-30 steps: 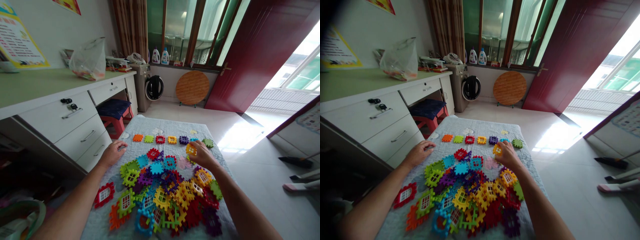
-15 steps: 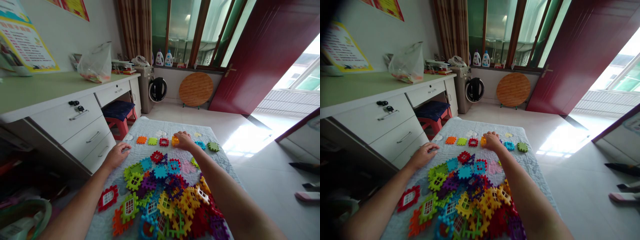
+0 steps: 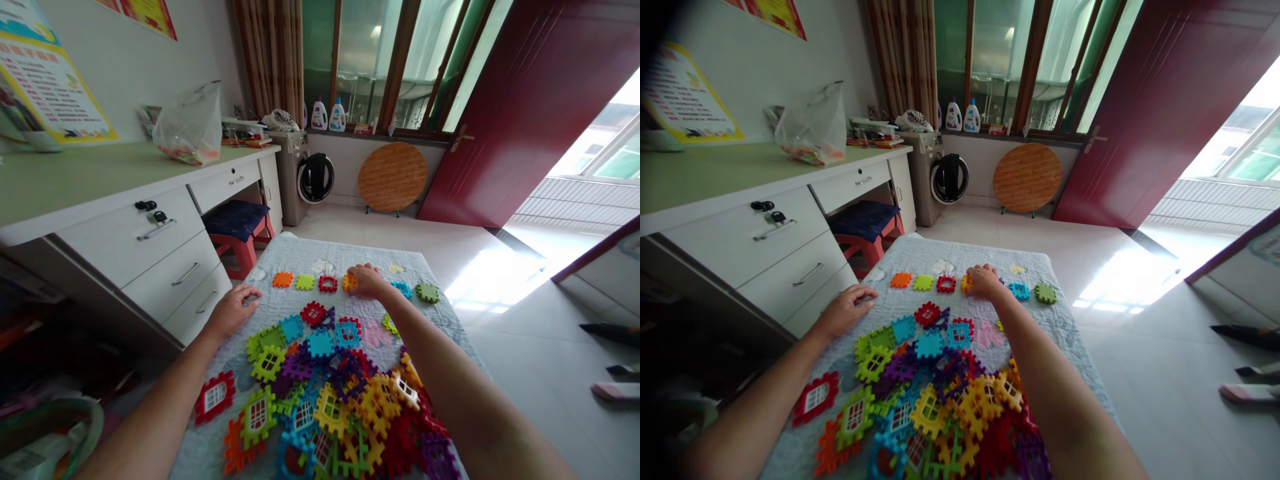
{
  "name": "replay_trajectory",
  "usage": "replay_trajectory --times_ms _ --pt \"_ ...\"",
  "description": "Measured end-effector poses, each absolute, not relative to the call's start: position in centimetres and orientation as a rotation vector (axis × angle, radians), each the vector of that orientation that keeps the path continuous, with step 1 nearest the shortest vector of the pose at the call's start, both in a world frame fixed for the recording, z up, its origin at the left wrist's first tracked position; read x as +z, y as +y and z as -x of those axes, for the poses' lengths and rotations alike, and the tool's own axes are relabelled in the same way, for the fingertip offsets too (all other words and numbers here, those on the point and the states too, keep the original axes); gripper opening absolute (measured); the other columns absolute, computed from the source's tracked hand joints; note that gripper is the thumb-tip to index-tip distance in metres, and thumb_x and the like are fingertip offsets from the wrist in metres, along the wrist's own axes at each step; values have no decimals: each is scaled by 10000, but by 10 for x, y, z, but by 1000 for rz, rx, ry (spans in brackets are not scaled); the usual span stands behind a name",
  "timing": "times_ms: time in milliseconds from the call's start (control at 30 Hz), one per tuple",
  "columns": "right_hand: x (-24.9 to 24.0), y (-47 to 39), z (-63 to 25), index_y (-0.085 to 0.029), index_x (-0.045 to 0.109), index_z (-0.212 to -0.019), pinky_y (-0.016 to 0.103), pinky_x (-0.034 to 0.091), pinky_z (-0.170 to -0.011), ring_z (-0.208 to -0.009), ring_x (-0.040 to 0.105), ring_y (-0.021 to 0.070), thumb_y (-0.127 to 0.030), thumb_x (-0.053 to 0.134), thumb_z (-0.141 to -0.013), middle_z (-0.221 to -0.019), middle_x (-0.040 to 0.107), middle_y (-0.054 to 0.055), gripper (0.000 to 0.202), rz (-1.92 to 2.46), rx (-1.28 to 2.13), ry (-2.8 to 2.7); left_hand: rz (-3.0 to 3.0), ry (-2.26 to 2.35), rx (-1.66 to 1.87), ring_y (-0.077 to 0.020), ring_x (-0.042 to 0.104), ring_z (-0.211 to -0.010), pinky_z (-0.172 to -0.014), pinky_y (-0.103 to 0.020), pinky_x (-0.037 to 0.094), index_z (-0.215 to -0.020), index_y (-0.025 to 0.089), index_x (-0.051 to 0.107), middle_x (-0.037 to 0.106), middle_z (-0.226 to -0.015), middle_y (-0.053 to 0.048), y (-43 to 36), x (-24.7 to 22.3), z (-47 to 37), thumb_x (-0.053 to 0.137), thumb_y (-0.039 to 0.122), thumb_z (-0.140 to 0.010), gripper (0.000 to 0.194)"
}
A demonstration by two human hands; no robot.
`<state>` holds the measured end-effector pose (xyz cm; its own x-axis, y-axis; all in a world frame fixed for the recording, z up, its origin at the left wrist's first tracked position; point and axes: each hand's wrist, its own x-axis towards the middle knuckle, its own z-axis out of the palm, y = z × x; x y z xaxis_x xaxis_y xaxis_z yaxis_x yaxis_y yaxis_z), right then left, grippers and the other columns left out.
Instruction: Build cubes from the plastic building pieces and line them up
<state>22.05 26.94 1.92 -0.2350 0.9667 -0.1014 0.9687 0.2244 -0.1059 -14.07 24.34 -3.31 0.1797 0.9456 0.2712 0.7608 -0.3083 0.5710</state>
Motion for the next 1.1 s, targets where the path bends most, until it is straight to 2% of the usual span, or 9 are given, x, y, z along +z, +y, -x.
replay_trajectory --times_ms 167,333,467,567,667,733,800,933,1100 --pt "19 267 -219 -247 565 -1185 391 338 -828 -1075 457 323 -312 676 -646 -1163 588 103 555 -1954 -238 2461 -2143 1622 832 -221 584 -979 -884 -328 485 -891 209 653 618 -1041 -53 243 -32 141 517 376 -735 266" --pt "38 251 -232 -201 373 -1379 426 338 -899 -1151 418 324 -378 678 -672 -1328 476 127 791 -2066 -229 2498 -2131 1620 825 -224 591 -954 -882 -333 489 -889 206 658 621 -1032 -57 243 -32 142 527 385 -725 276" --pt "53 219 -262 -193 451 -1313 423 349 -941 -1162 436 289 -294 620 -732 -1295 505 114 614 -2245 -214 2690 -2158 1612 847 -226 594 -951 -867 -328 492 -881 202 663 625 -1014 -57 245 -34 143 522 387 -723 281" --pt "53 187 -289 -196 521 -1219 380 400 -910 -1076 517 235 -273 591 -751 -1209 560 95 479 -2356 -253 2816 -2177 1605 855 -227 601 -939 -854 -321 496 -883 196 665 628 -995 -58 245 -35 143 518 388 -722 290" --pt "43 159 -310 -194 574 -1111 293 466 -712 -789 595 161 -279 561 -767 -986 645 56 355 -2467 -493 2739 -2192 1616 849 -226 603 -938 -852 -315 494 -880 199 664 631 -1003 -59 245 -35 143 518 383 -723 283" --pt "33 145 -319 -190 603 -1030 256 443 -587 -615 558 125 -284 542 -773 -801 650 20 281 -2478 -652 2649 -2197 1625 851 -225 605 -930 -856 -315 492 -875 207 664 637 -1007 -54 245 -35 143 519 386 -721 277" --pt "24 137 -323 -186 617 -950 245 416 -539 -555 522 114 -283 537 -767 -702 624 0 222 -2475 -708 2595 -2197 1630 850 -224 606 -924 -860 -318 490 -879 210 663 641 -1007 -52 245 -34 142 516 392 -722 281" --pt "8 133 -319 -178 612 -866 261 428 -578 -604 532 126 -289 579 -737 -746 611 12 173 -2489 -638 2560 -2202 1633 834 -225 602 -933 -860 -321 487 -885 203 661 639 -1011 -58 245 -34 142 503 389 -727 291" --pt "-1 133 -314 -181 606 -917 286 459 -666 -671 560 127 -332 621 -736 -912 592 36 236 -2444 -571 2585 -2290 1639 809 -241 594 -960 -900 -346 466 -879 212 654 642 -1009 -68 245 -35 142 482 361 -735 269"
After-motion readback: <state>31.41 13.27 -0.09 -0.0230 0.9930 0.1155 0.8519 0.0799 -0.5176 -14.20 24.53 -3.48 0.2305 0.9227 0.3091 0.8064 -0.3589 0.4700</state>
